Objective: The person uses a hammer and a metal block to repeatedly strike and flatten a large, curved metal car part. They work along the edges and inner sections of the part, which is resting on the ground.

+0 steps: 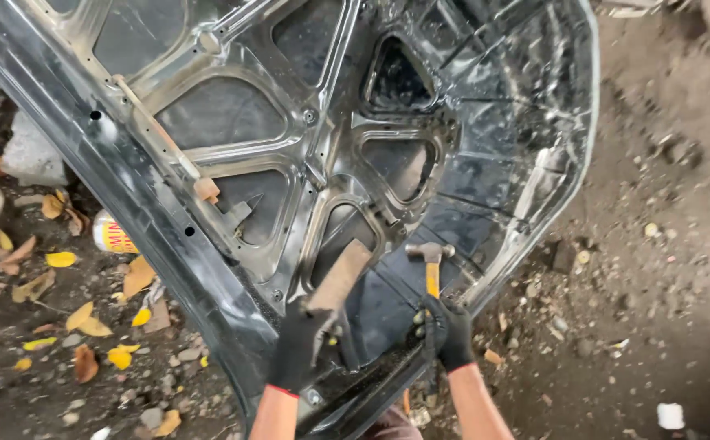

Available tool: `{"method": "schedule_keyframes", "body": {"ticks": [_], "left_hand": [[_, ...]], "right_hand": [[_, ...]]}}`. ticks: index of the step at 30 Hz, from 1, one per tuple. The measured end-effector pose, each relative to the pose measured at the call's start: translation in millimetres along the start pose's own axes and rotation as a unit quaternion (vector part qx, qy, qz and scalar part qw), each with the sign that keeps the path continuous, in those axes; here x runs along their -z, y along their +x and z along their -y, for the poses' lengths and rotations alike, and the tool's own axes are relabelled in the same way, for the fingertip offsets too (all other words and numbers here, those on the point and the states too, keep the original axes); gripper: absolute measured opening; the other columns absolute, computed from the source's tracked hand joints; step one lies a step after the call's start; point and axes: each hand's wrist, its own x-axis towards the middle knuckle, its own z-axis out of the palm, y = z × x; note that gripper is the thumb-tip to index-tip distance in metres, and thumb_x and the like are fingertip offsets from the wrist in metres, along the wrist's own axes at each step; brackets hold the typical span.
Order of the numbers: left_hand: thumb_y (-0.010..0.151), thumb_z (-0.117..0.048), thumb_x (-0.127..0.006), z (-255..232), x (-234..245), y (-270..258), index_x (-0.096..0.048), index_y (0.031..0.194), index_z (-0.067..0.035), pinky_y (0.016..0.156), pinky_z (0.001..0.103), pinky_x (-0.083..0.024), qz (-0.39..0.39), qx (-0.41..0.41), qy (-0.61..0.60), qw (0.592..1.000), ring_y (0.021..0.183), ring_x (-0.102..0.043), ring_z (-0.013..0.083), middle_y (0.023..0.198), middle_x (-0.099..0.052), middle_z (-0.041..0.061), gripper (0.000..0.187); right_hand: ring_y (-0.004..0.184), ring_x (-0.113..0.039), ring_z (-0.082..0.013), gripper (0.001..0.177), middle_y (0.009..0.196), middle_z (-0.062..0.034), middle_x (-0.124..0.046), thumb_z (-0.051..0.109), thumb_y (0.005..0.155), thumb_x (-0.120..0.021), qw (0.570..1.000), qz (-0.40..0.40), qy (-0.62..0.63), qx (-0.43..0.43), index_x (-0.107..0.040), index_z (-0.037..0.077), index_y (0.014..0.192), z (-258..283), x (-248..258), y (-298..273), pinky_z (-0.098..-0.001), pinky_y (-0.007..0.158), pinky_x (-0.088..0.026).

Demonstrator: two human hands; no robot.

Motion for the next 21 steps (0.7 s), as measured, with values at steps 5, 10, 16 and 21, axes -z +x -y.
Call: {"method": "schedule_keyframes", "body": {"ticks": [5, 10, 16, 21], "left_hand": [[0.088, -0.011, -0.073, 13, -7, 24, -0.068, 0.116, 0.001, 0.061, 0.026, -0.050, -0.106, -0.178, 0.019, 0.978, 0.068, -0.062, 0.0090, 0.084, -0.070, 0.004, 0.030], [0.090, -0.013, -0.075, 39, -34, 64, -0.065, 0.121, -0.001, 0.057, 0.030, -0.044, -0.219, -0.216, -0.044, 0.950, 0.065, -0.055, 0.0112, 0.083, -0.064, 0.004, 0.035], [0.094, -0.015, -0.070, 80, -117, 102, -0.064, 0.124, 0.000, 0.059, 0.037, -0.046, -0.267, -0.190, -0.121, 0.937, 0.067, -0.055, 0.0167, 0.084, -0.062, 0.007, 0.034], [0.099, -0.015, -0.064, 11, -151, 129, -0.064, 0.123, 0.002, 0.064, 0.041, -0.051, -0.262, -0.230, -0.162, 0.923, 0.073, -0.061, 0.0200, 0.089, -0.064, 0.008, 0.029]], "right_hand": [[0.044, -0.059, -0.0204, 0.018, 0.064, -0.0113, -0.067, 0.015, 0.094, -0.068, 0.999, 0.012, -0.026, -0.028, -0.071, -0.003, 0.094, -17, 20, 16, -0.0331, 0.040, -0.046], [0.044, -0.060, -0.0198, 0.024, 0.064, -0.0110, -0.067, 0.021, 0.094, -0.061, 0.980, 0.168, -0.060, -0.090, -0.074, 0.002, 0.100, 3, 38, 36, -0.0340, 0.040, -0.048], [0.064, -0.063, -0.0235, 0.027, 0.079, -0.0126, -0.066, 0.024, 0.109, -0.064, 0.757, 0.460, -0.385, 0.258, -0.070, -0.001, 0.100, 138, 59, 36, -0.0360, 0.058, -0.049], [0.058, -0.066, -0.0250, 0.027, 0.066, -0.0126, -0.066, 0.034, 0.083, -0.079, 0.704, 0.314, -0.566, 0.291, -0.074, 0.009, 0.092, 263, 60, 110, -0.0408, 0.054, -0.052]]}}
